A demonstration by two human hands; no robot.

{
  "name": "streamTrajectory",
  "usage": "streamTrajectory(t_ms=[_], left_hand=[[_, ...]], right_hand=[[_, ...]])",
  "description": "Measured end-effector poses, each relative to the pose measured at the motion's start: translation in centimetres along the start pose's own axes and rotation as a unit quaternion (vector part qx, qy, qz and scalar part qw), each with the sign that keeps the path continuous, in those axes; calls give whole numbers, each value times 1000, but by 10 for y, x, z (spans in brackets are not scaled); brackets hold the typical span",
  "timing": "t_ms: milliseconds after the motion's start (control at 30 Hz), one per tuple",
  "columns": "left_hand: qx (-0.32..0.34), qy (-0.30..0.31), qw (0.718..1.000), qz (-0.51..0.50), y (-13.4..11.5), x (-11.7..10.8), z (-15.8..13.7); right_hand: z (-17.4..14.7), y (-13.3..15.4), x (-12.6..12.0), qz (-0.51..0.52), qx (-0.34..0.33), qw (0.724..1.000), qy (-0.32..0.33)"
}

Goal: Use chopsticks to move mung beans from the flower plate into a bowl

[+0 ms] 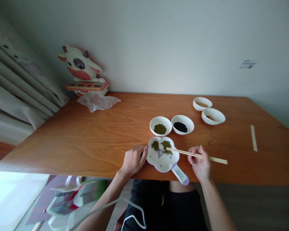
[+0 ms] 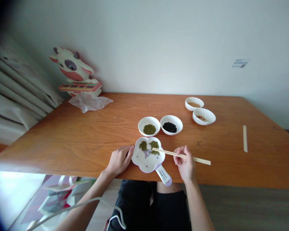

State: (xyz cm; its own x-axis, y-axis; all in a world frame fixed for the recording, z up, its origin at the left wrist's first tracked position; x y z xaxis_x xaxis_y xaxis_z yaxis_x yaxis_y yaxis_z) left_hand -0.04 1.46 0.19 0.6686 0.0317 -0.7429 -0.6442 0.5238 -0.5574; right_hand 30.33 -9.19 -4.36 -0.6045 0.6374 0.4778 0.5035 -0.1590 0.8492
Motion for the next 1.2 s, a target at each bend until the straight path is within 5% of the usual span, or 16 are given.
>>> streamTrajectory(t_ms=[200,400,800,1200], left_hand=[[68,81,993,-49,10,-6,40],[141,118,980,-81,21,15,83],[188,145,965,-111,29,27,94],[255,147,951,-95,42,26,82]], right_hand=[[-3,1,4,-16,-15,1000,-11],[-14,16,22,-35,-85,995,-30],[21,111,120,-128,-228,962,74],[-12,95,109,-141,-266,952,45]])
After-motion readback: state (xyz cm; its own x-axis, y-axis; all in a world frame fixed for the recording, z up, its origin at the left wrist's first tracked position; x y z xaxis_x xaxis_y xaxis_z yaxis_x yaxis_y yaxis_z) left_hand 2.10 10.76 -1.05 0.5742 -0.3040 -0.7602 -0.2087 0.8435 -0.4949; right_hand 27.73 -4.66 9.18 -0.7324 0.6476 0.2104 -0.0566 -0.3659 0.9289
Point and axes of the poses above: each hand's wrist, its own z-axis towards the middle knuckle, its own x-axis out of the palm, y = z × x, the point moved 1 cm from there along z, towards the middle knuckle, and after that the axes turned 15 degrees about -y, right-handed, at the moved point
